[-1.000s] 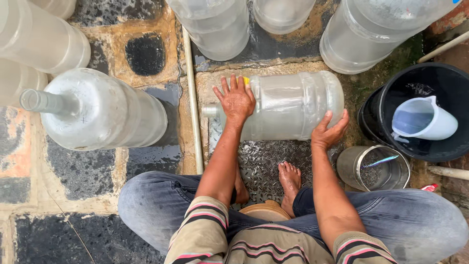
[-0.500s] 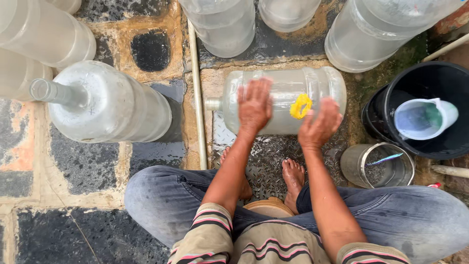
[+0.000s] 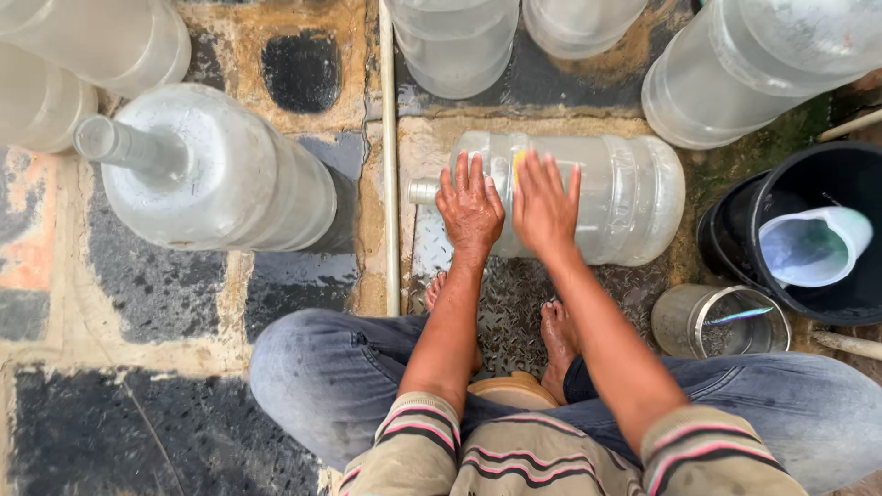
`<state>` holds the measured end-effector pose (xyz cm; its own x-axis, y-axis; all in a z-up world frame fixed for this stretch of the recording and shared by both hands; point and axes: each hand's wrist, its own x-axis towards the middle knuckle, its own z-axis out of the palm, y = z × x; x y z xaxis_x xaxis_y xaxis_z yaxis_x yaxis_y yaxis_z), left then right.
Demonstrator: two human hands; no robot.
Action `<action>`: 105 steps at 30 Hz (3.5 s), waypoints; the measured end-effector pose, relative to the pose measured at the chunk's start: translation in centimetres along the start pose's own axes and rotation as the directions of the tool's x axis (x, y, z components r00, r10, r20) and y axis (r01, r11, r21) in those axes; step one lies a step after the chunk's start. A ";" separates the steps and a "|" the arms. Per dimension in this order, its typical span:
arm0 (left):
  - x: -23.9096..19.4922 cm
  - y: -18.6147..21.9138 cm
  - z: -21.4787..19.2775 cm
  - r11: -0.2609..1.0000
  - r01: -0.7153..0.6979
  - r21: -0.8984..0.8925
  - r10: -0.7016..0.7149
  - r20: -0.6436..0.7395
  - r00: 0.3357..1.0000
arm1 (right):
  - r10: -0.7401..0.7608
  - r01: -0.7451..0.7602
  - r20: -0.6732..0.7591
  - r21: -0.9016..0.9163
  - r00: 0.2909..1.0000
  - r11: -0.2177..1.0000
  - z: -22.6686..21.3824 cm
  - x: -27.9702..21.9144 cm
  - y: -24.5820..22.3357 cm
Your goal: The person scrubs the exterior of large plastic water jugs using a yellow sponge and water from a nearby bucket. They handle the jugs one at a time, rotating them to clean different sides before rinsing and placing them aside.
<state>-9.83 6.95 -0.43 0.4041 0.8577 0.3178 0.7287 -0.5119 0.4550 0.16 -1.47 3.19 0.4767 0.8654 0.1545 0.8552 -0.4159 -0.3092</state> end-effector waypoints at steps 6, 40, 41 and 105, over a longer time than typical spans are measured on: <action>-1.1 -0.4 -0.2 1.000 -0.001 -0.009 0.001 0.021 1.000 | 0.052 -0.052 0.007 -0.015 0.999 0.999 0.7 1.1 0.2; -1.9 0.2 -0.6 0.999 0.041 -0.032 -0.041 -0.001 0.999 | 0.132 -0.118 -0.067 0.180 0.989 0.977 -2.0 -3.4 -1.2; -1.9 0.2 -0.6 0.999 0.038 -0.034 -0.038 -0.004 0.999 | 0.146 -0.123 -0.089 0.226 0.985 0.966 -1.9 -3.1 -1.1; -2.3 0.5 -1.0 0.998 0.064 -0.003 -0.064 0.001 0.998 | 0.202 -0.170 -0.042 0.394 0.979 0.903 -1.7 0.2 -0.3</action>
<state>-10.91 4.66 -0.07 0.3570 0.8887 0.2876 0.7512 -0.4562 0.4771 0.36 -1.69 4.89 0.6477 0.7511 0.1280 0.6116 -0.4123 -0.6752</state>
